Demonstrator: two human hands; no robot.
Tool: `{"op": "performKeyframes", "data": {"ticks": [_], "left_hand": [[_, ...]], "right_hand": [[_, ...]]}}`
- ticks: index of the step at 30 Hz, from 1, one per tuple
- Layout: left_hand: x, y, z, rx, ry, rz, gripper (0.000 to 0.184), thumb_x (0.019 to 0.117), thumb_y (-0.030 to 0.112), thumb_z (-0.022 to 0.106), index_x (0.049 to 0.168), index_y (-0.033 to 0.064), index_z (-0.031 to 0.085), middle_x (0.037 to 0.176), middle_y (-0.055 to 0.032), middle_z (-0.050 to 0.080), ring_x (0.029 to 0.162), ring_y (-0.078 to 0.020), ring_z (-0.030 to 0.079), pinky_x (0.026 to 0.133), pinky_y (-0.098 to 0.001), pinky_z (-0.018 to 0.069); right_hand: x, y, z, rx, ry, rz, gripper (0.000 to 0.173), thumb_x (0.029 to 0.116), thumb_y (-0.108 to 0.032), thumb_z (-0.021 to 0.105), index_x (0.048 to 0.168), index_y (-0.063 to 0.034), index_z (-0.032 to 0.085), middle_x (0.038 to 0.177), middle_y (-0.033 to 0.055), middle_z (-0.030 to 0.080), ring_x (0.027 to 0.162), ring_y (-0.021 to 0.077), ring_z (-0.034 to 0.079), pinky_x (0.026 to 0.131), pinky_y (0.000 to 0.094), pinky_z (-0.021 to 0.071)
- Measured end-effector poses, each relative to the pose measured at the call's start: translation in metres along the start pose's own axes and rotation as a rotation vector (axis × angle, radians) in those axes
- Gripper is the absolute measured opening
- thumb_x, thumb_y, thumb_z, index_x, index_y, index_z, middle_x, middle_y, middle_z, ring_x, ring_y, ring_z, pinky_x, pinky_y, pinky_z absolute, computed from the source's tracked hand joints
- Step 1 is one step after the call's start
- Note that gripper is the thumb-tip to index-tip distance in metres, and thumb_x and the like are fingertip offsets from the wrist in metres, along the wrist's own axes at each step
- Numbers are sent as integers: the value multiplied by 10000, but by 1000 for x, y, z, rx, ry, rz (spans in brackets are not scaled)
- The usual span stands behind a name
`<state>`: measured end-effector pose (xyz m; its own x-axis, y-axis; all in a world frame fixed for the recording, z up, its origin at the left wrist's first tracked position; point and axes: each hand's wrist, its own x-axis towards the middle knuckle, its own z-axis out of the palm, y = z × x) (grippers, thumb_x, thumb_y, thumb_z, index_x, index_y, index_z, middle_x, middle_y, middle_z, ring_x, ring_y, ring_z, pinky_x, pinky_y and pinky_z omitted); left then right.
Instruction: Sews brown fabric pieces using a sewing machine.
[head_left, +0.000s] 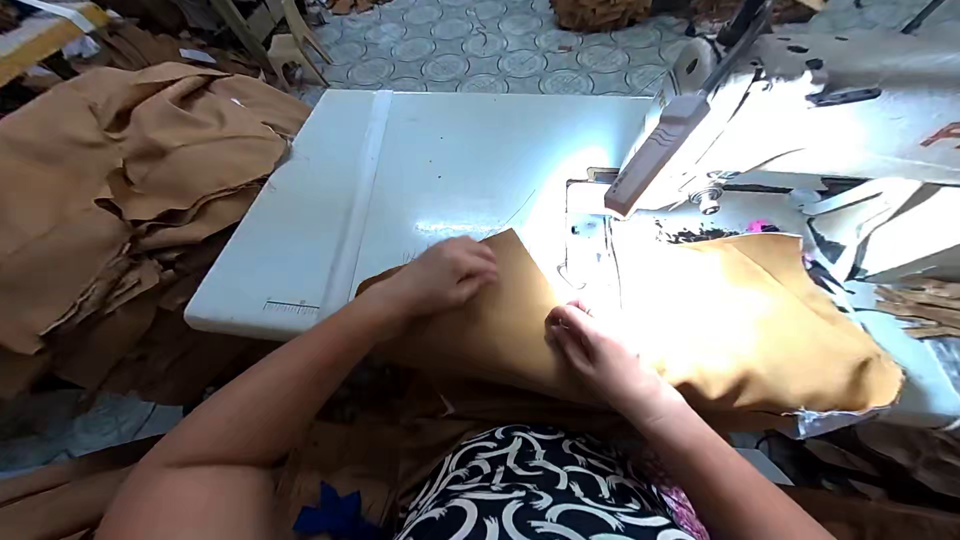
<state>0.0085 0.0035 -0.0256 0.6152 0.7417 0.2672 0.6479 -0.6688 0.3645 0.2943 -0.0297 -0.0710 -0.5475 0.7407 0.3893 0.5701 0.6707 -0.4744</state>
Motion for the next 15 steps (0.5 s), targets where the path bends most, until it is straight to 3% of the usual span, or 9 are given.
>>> {"op": "performKeyframes", "data": {"ticks": [2,6,8,9,11,13,15], "left_hand": [[29,-14,-6,-23,39,-67,188,969,120,644,1027,1,776,1066,-183,723,1052,-336,682,941,-481,541],[71,-36,-10,-120,-133,-266,320,885,191,795,1115,-17,717,1166,-212,637,1122,-350,598,972,-499,484],[81,-39,-11,-166,-229,-290,238,878,160,801,999,-26,716,1160,-206,629,1108,-315,594,965,-458,482],[84,-40,-13,-193,-260,-288,189,884,137,789,938,-27,710,1121,-189,641,1066,-277,606,936,-424,491],[88,-39,-20,-275,-279,-305,140,889,98,774,899,-16,694,932,-112,660,856,-164,615,785,-334,507],[89,-39,-27,-427,-260,-334,145,868,24,770,935,-14,648,767,-39,619,686,-79,581,666,-251,496],[88,-42,-34,-601,-245,-334,269,842,-53,740,1003,16,537,713,15,572,632,-39,567,633,-205,490]], "right_hand": [[6,8,5,23,18,-4,220,998,-241,568,954,-85,717,826,38,676,747,165,667,664,349,555],[1,4,16,-134,221,-36,340,981,-302,599,1018,7,738,665,75,648,561,218,631,520,364,512],[-3,2,18,-215,323,-17,415,962,-357,629,1023,32,761,621,90,640,508,221,598,489,351,486],[-3,1,17,-249,359,-4,430,945,-380,644,998,28,767,616,88,637,502,219,592,479,349,472],[-3,-1,17,-283,388,29,448,928,-412,658,960,22,764,616,83,627,512,217,588,479,355,457],[-3,-2,17,-302,371,56,472,934,-440,640,951,16,761,623,80,628,522,220,593,482,359,451],[-3,-2,17,-318,348,66,482,942,-454,621,946,4,773,631,93,645,527,238,612,472,370,453]]}}
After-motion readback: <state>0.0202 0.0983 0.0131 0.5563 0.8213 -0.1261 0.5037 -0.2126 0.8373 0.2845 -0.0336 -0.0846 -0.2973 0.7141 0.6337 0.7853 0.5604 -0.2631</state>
